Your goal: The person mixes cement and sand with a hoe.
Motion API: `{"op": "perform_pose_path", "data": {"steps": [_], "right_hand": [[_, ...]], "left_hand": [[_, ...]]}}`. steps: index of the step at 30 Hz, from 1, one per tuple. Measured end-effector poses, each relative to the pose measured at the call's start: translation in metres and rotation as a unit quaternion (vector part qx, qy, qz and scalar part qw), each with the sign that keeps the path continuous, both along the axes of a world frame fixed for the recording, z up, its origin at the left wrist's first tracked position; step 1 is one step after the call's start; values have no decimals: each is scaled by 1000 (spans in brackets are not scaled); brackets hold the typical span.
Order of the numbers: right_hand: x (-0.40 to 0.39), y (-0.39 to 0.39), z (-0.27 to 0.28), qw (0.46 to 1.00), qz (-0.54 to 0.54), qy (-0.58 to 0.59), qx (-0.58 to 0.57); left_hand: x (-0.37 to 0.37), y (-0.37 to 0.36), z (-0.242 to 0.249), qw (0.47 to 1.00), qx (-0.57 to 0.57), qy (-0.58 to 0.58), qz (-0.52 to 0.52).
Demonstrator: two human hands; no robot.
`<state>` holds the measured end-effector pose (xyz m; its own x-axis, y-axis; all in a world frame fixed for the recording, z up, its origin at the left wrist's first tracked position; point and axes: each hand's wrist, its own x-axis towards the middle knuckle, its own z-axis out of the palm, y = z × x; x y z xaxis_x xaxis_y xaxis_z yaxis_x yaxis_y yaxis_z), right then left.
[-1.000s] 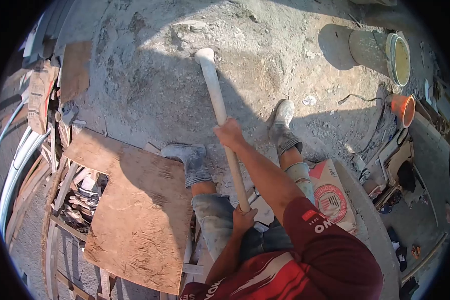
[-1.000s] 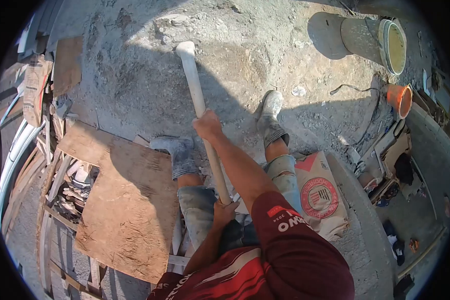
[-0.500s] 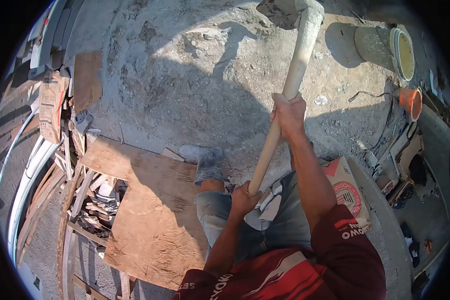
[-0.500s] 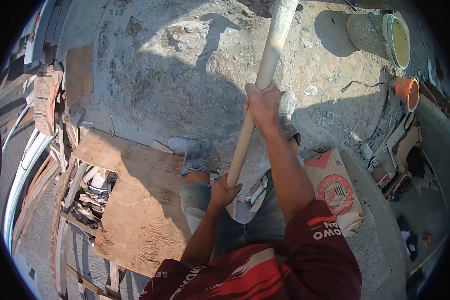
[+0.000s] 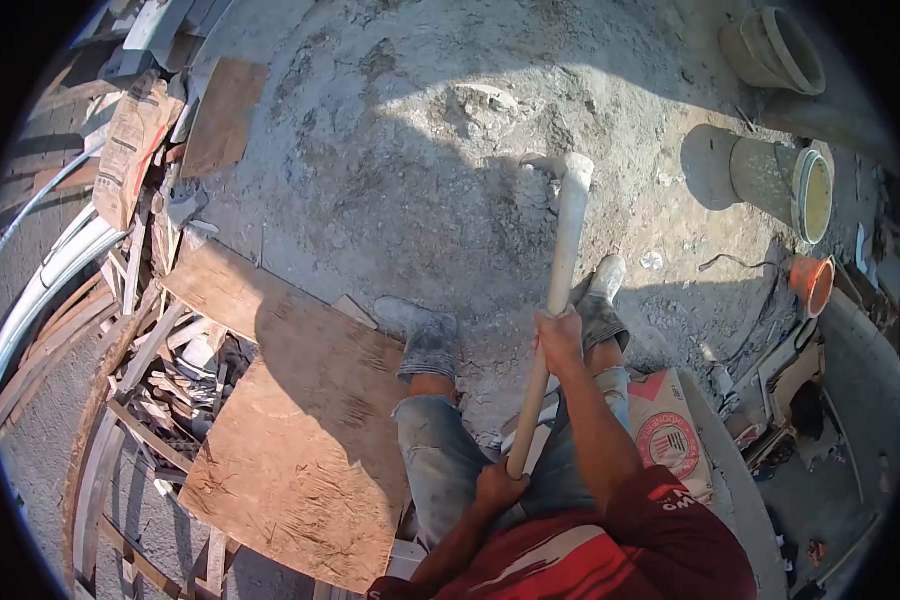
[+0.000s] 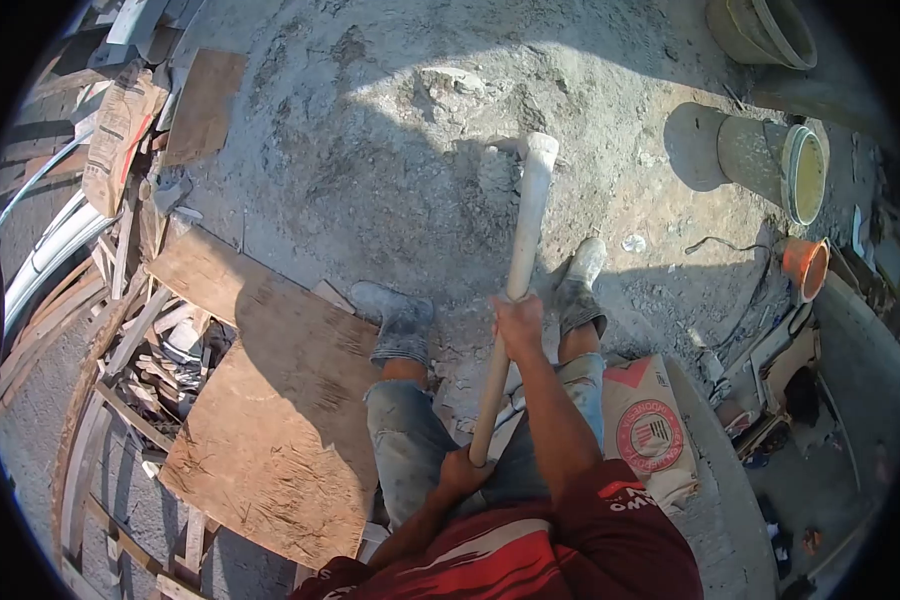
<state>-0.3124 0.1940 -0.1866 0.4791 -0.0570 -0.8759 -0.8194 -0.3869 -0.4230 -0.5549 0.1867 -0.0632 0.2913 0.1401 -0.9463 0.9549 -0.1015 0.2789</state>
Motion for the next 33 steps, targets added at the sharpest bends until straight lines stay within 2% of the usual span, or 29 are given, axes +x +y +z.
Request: {"op": "perform_pose_path", "data": {"steps": [2,4,7,9,12,14,15,17,20,24,27,30,33], "right_hand": [[21,4,40,998,-42,-33,33],[60,20,54,992,-61,-100,40],[128,42,51,973,-79,-213,49],[168,53,22,963,-78,-252,55],[173,76,-31,981,-38,-192,4],[138,82,-75,993,34,-79,-77],[119,83,-85,993,50,-46,-99],[86,70,-94,996,37,-4,-86],[63,46,-67,996,44,10,-72],[26,12,-9,995,73,15,-66],[40,8,44,998,46,-34,10],[98,46,81,986,107,-120,52],[163,76,72,956,176,-208,109]], "left_hand": [[5,4,4,999,12,-21,-30],[35,28,-25,996,11,-89,-30],[96,66,-82,978,39,-200,-33],[129,89,-101,973,44,-224,-20],[131,102,-116,974,42,-223,-3],[99,89,-102,987,-39,-133,85],[89,86,-93,987,-34,-133,86],[70,78,-69,989,-52,-72,114],[60,57,-29,986,-66,-61,140],[21,-5,1,996,-49,-17,67],[23,-19,10,998,-32,-30,46],[65,-14,-27,983,10,-143,111],[142,-14,-61,947,67,-240,201]]}}
